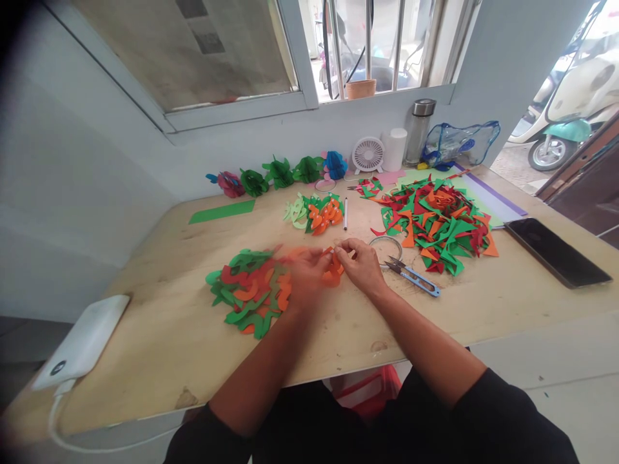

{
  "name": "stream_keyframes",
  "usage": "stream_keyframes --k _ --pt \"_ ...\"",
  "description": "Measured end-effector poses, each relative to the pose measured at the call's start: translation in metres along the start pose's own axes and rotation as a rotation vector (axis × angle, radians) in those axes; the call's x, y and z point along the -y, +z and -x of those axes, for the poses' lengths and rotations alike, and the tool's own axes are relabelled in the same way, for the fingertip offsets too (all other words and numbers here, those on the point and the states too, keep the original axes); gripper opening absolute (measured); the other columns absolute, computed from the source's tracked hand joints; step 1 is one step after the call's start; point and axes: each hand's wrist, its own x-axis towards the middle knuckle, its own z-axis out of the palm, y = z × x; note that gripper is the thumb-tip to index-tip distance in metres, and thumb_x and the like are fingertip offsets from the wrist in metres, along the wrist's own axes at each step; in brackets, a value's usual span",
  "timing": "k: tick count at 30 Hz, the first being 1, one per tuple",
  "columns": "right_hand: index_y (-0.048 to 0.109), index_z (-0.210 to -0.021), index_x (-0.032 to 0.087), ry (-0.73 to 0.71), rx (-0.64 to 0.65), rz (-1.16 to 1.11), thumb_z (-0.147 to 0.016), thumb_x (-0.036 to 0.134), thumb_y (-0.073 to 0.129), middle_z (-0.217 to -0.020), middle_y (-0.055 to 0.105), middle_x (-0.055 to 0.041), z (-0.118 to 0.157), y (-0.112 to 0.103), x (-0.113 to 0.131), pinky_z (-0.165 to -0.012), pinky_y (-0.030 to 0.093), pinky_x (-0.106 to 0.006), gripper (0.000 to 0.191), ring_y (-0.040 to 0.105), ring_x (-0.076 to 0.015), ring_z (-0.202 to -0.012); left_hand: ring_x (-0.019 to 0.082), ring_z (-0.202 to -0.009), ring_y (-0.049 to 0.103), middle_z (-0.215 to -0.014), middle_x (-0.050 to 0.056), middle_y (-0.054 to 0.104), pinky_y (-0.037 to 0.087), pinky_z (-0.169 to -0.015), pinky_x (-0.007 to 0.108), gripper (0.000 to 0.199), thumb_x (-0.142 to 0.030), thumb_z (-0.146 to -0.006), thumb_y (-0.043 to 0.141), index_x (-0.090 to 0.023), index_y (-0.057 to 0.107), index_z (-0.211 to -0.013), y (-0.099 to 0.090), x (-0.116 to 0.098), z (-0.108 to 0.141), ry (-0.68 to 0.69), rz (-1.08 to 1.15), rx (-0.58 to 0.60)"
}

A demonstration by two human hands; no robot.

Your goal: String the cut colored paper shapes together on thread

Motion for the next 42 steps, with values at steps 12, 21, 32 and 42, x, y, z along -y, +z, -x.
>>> stream_keyframes --k 12,21,32,42 --pt "0.059 -0.067 0.018 0.091 -0.009 -0.082 -0.073 0.03 0.055 -0.063 0.061 0.0002 0.0 -0.001 0.004 -0.052 0.04 -0.025 0.014 0.051 -0.0115 -0.052 0.015 -0.064 0.066 -0.069 0.004 0.071 0.049 -0.062 0.024 0.033 -0.029 -0.058 0.075 -0.015 0.057 -0.082 0.001 -0.008 0.005 -0.033 -0.02 0.02" --pt "0.058 -0.068 0.019 0.087 0.019 -0.099 -0.071 0.028 0.056 -0.062 0.061 0.0009 -0.001 -0.001 0.001 -0.052 0.04 -0.024 0.011 0.051 -0.0115 -0.053 0.012 -0.061 0.063 -0.065 0.001 0.067 0.048 -0.063 0.023 0.029 -0.028 -0.058 0.074 -0.015 0.058 -0.079 0.002 -0.005 0.003 -0.014 0.011 0.022" --pt "0.059 -0.073 0.019 0.132 0.026 -0.348 -0.074 0.04 0.057 -0.071 0.062 -0.0008 -0.006 -0.01 0.006 -0.059 0.043 -0.025 0.021 0.055 -0.0137 -0.068 0.009 -0.043 0.052 -0.058 0.0 0.064 0.037 -0.043 0.02 0.04 -0.033 -0.057 0.075 -0.015 0.062 -0.091 0.001 -0.008 0.006 -0.107 -0.021 0.101" --pt "0.063 -0.08 0.019 0.123 0.032 -0.398 -0.069 0.038 0.065 -0.074 0.065 -0.001 -0.007 -0.011 -0.006 -0.061 0.046 -0.026 0.022 0.058 -0.0141 -0.068 0.006 -0.039 0.045 -0.062 0.003 0.068 0.036 -0.042 0.019 0.057 -0.029 -0.063 0.068 -0.014 0.059 -0.118 -0.002 0.0 0.005 -0.166 0.008 0.18"
